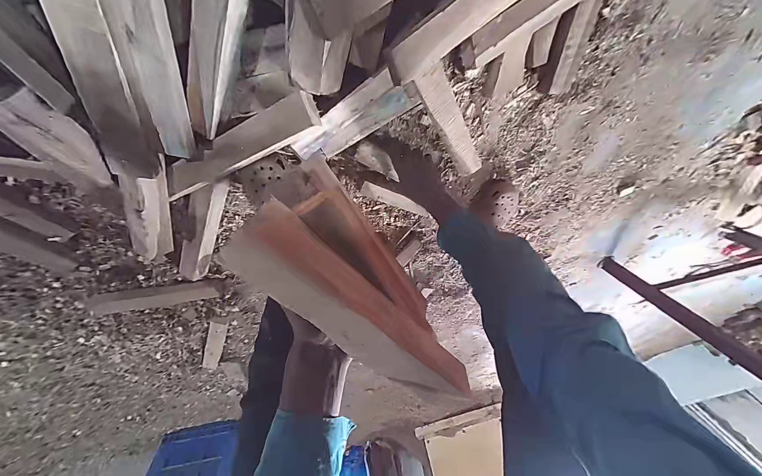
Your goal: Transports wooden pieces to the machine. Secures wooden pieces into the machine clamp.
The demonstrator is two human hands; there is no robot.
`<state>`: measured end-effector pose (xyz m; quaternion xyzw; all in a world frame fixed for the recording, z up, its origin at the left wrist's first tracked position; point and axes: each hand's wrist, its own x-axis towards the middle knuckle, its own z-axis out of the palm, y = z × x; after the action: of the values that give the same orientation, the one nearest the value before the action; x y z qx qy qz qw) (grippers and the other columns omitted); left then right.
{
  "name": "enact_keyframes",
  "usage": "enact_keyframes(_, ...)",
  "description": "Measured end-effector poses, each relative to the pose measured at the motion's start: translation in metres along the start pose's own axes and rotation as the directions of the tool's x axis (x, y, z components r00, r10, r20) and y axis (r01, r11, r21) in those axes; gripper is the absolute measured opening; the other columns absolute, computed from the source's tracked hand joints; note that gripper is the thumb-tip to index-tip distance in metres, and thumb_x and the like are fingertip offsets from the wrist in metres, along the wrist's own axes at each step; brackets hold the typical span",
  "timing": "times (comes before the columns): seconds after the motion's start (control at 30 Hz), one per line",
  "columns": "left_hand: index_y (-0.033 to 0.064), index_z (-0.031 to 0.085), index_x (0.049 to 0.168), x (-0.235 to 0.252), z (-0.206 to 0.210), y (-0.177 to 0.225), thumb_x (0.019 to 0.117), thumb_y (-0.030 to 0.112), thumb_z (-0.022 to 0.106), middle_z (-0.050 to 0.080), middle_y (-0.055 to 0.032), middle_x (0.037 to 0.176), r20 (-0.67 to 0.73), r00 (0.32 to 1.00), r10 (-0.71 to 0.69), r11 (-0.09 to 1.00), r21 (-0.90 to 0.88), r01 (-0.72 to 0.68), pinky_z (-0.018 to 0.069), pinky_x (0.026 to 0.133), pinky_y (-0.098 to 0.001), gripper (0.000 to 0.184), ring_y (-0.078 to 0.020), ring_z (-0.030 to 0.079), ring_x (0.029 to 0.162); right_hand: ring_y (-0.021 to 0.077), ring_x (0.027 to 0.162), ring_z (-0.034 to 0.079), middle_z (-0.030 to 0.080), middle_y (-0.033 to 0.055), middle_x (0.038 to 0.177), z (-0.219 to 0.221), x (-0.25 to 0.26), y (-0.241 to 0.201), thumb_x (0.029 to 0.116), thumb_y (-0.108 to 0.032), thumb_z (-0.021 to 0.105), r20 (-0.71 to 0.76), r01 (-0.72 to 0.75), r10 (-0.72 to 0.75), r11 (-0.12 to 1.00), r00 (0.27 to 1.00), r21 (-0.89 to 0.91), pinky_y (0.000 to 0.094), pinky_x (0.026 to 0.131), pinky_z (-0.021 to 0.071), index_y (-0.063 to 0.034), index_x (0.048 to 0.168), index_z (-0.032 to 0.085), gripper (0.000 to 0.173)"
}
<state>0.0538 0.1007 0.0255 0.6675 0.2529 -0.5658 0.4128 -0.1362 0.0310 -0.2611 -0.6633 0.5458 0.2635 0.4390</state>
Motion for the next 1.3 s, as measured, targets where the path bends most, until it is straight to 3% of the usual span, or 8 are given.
enact_keyframes(0.03, 0.0111, 0.056, 0.099, -0.001, -0.002, 0.001, 0.111, 0.048, 0.019, 0.068, 0.0034, 0.075, -0.012, 1.0, 0.003, 1.0, 0.001, -0.003, 0.059, 0.068, -0.0233, 0.054, -0.0036, 0.069, 0.074, 0.0433, 0.138, 0.05, 0.046, 0.0152, 0.157, 0.006, 0.008, 0.007, 0.0917, -0.063, 0.064, -0.01, 0.028, -0.029, 0.999, 1.0, -0.016, 0.071, 0.103, 0.0434, -0.0293, 0.161, 0.031, 0.084)
enact_keyframes(0.17, 0.0072, 0.049, 0.109, -0.014, 0.004, 0.016, 0.1135, 0.034, 0.011, 0.064, 0.0017, 0.082, -0.047, 0.999, 0.003, 0.995, 0.101, 0.001, 0.0575, 0.073, -0.0222, 0.047, -0.0029, 0.066, 0.08, 0.0458, 0.136, 0.051, 0.046, 0.018, 0.157, 0.01, 0.011, 0.011, 0.0876, -0.015, 0.078, -0.009, -0.031, 0.032, 0.996, 0.999, 0.079, 0.0724, 0.102, 0.0434, -0.0168, 0.157, 0.042, 0.078)
enact_keyframes(0.5, 0.0066, 0.049, 0.118, -0.002, 0.01, 0.023, 0.1126, 0.039, 0.008, 0.064, 0.0002, 0.089, -0.016, 0.999, -0.028, 0.998, 0.059, 0.029, 0.0566, 0.075, -0.0246, 0.053, -0.0048, 0.066, 0.083, 0.0518, 0.133, 0.046, 0.046, 0.0291, 0.148, 0.034, -0.032, 0.005, 0.0698, -0.039, 0.089, 0.069, -0.195, 0.198, 0.98, 0.978, -0.047, 0.0733, 0.099, 0.0404, -0.0209, 0.163, 0.026, 0.114)
enact_keyframes(0.67, 0.0106, 0.053, 0.103, 0.0, 0.012, 0.018, 0.1121, 0.038, 0.007, 0.066, 0.0044, 0.078, 0.021, 1.0, -0.02, 1.0, 0.013, 0.02, 0.0575, 0.068, -0.0208, 0.054, -0.0013, 0.067, 0.075, 0.0458, 0.133, 0.051, 0.048, 0.0183, 0.154, 0.048, -0.01, 0.005, 0.0764, -0.04, 0.086, -0.009, -0.158, 0.158, 0.987, 0.987, -0.034, 0.0724, 0.103, 0.0378, -0.0227, 0.158, 0.038, 0.097)
enact_keyframes(0.83, 0.0149, 0.056, 0.097, 0.006, 0.016, 0.009, 0.1098, 0.047, 0.008, 0.067, 0.0047, 0.074, 0.068, 0.996, -0.059, 0.998, -0.029, 0.061, 0.0582, 0.065, -0.0226, 0.059, -0.0024, 0.067, 0.072, 0.0426, 0.124, 0.059, 0.053, 0.0143, 0.151, 0.043, -0.012, 0.008, 0.066, -0.037, 0.092, 0.023, -0.164, 0.163, 0.986, 0.986, 0.015, 0.0715, 0.1, 0.0415, -0.0283, 0.158, 0.039, 0.107)
enact_keyframes(0.93, 0.0169, 0.059, 0.096, 0.01, 0.02, 0.003, 0.1057, 0.06, 0.007, 0.068, 0.0041, 0.075, 0.061, 0.997, -0.051, 0.998, -0.041, 0.053, 0.059, 0.064, -0.0246, 0.069, -0.0037, 0.068, 0.072, 0.044, 0.109, 0.067, 0.068, 0.0218, 0.124, 0.031, -0.027, 0.007, 0.0639, -0.04, 0.095, 0.133, -0.264, 0.242, 0.946, 0.961, 0.189, 0.0672, 0.088, 0.0522, -0.0172, 0.148, 0.047, 0.099)
enact_keyframes(1.13, 0.0121, 0.054, 0.123, -0.011, 0.011, 0.001, 0.113, 0.039, 0.012, 0.067, 0.0031, 0.097, 0.18, 0.984, 0.0, 0.991, 0.132, -0.024, 0.0582, 0.079, -0.0217, 0.051, -0.0021, 0.066, 0.092, 0.0238, 0.101, 0.07, 0.071, 0.0149, 0.111, -0.007, -0.115, 0.016, 0.0614, -0.022, 0.095, 0.049, -0.267, 0.341, 0.631, 0.939, 0.729, 0.0489, 0.09, 0.0589, -0.0035, 0.134, 0.056, 0.084)
enact_keyframes(1.3, 0.0167, 0.059, 0.115, -0.013, 0.006, 0.002, 0.111, 0.049, 0.013, 0.067, 0.0043, 0.089, 0.174, 0.985, -0.014, 0.994, 0.113, -0.006, 0.0568, 0.07, -0.0228, 0.056, -0.002, 0.065, 0.083, 0.0134, 0.079, 0.071, 0.073, 0.0054, 0.093, -0.112, -0.241, -0.033, 0.0558, -0.018, 0.093, -0.009, -0.118, 0.222, 0.551, 0.975, 0.826, 0.0356, 0.069, 0.0626, -0.0059, 0.119, 0.061, 0.072)
